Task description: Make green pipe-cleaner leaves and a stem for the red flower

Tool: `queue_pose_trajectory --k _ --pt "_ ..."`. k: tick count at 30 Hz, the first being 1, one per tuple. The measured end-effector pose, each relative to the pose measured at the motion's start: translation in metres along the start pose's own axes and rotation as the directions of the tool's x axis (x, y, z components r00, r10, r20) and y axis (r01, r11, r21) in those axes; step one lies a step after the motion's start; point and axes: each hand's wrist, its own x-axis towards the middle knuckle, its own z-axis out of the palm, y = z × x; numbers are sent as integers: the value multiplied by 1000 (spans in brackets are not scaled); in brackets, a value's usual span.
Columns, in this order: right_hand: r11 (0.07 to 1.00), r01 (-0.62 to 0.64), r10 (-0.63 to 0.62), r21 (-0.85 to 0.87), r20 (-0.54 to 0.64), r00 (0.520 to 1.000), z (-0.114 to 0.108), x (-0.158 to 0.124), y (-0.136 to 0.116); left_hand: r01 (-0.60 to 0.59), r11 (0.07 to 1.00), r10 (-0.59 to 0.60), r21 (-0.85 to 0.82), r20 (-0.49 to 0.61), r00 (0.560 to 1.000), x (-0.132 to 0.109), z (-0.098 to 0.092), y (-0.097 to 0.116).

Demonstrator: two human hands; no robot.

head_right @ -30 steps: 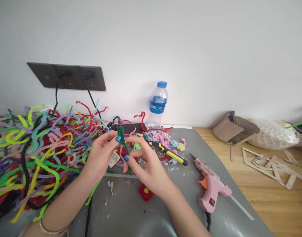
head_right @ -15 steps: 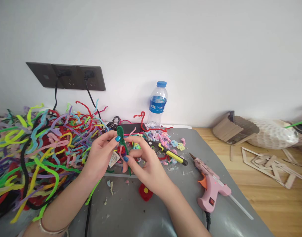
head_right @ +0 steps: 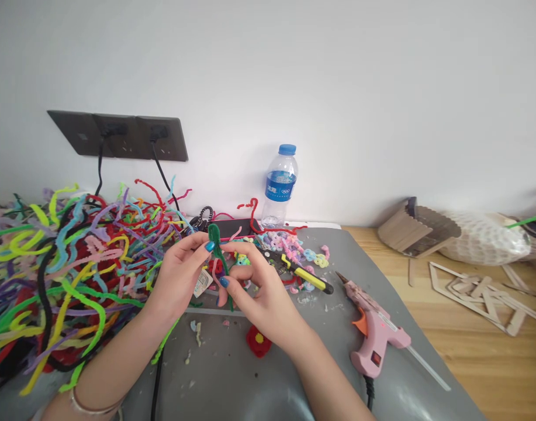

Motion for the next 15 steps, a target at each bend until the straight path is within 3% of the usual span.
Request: queue_pose_trajectory --k 15 --pt "1000 -5 5 9 2 1000 0 0 0 -3 1000 3 0 2 1000 1 -2 -2"
